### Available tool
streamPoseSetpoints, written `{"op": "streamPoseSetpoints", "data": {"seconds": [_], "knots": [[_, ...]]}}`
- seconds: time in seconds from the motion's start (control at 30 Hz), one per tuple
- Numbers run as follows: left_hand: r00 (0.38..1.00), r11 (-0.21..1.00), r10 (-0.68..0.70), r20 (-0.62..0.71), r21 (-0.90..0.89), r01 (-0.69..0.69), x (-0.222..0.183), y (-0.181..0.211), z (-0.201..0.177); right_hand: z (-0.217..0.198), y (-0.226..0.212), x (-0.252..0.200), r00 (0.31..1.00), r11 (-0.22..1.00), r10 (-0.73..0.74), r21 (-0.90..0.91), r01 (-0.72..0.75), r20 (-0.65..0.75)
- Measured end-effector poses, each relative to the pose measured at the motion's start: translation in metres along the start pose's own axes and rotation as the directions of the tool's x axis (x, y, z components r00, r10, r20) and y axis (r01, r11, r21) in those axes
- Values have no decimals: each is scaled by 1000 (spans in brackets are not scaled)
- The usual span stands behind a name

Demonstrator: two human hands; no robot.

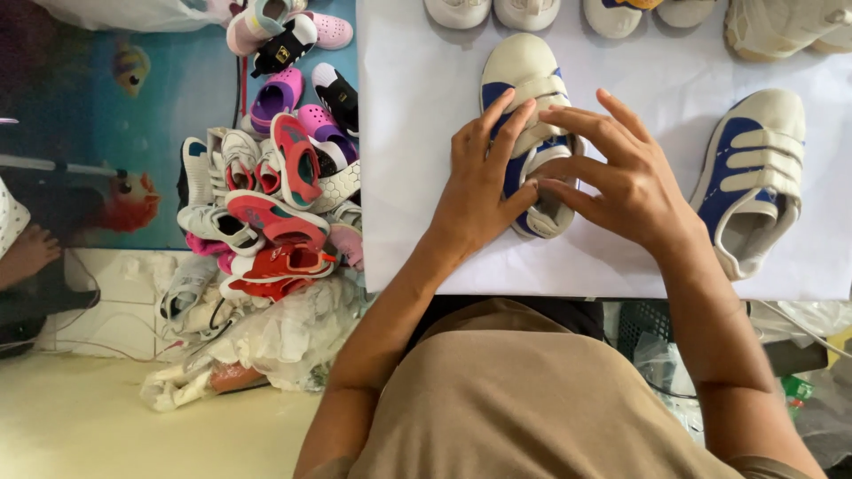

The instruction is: Stuffing shoes with paper to maintain their shape and organizing them on a surface.

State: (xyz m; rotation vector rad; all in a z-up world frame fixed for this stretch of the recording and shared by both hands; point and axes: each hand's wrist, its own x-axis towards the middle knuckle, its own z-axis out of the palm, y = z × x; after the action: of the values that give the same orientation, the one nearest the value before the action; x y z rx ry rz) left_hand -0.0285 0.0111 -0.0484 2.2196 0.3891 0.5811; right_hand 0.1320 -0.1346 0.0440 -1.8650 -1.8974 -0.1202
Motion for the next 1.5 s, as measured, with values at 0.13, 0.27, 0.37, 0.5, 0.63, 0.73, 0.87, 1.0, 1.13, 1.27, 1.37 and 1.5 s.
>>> {"op": "streamPoseSetpoints", "data": {"seconds": [0.13,0.27,0.37,0.5,0.63,0.73,0.87,1.0,1.13,1.27,1.37,1.5], "knots": [[1000,1000,3,-3,28,-3,0,4,-3,5,-4,-6,993,995,98,-9,-98,-64],[1000,1000,2,-6,4,-2,-2,4,-2,13,-3,-4,971,969,230,110,-221,-71],[1000,1000,-18,6,6,18,-2,5,-6,15,-5,-1,955,939,293,203,-276,-55],[1000,1000,9,15,-20,-9,-1,-1,-4,23,1,-7,951,920,294,298,-254,-98],[998,998,54,25,-41,-53,2,-4,-9,17,-12,-7,932,857,341,446,-257,-119],[997,997,73,31,20,-73,3,7,-21,29,-28,-11,903,835,400,468,-290,-154],[996,990,82,-27,113,-78,4,41,-22,46,-41,-16,854,815,469,484,-318,-227],[926,909,338,-170,315,-274,6,54,-20,61,-45,-19,744,673,614,666,-321,-262],[901,837,393,-183,476,-269,11,61,-26,70,-48,-24,719,629,647,710,-317,-252],[906,830,388,-169,491,-264,11,69,-23,77,-50,-31,726,633,647,697,-339,-235],[913,815,383,-143,517,-261,15,65,-19,85,-49,-35,730,629,647,695,-348,-220],[887,803,448,-114,487,-344,23,63,-19,87,-51,-37,719,592,669,720,-362,-189]]}}
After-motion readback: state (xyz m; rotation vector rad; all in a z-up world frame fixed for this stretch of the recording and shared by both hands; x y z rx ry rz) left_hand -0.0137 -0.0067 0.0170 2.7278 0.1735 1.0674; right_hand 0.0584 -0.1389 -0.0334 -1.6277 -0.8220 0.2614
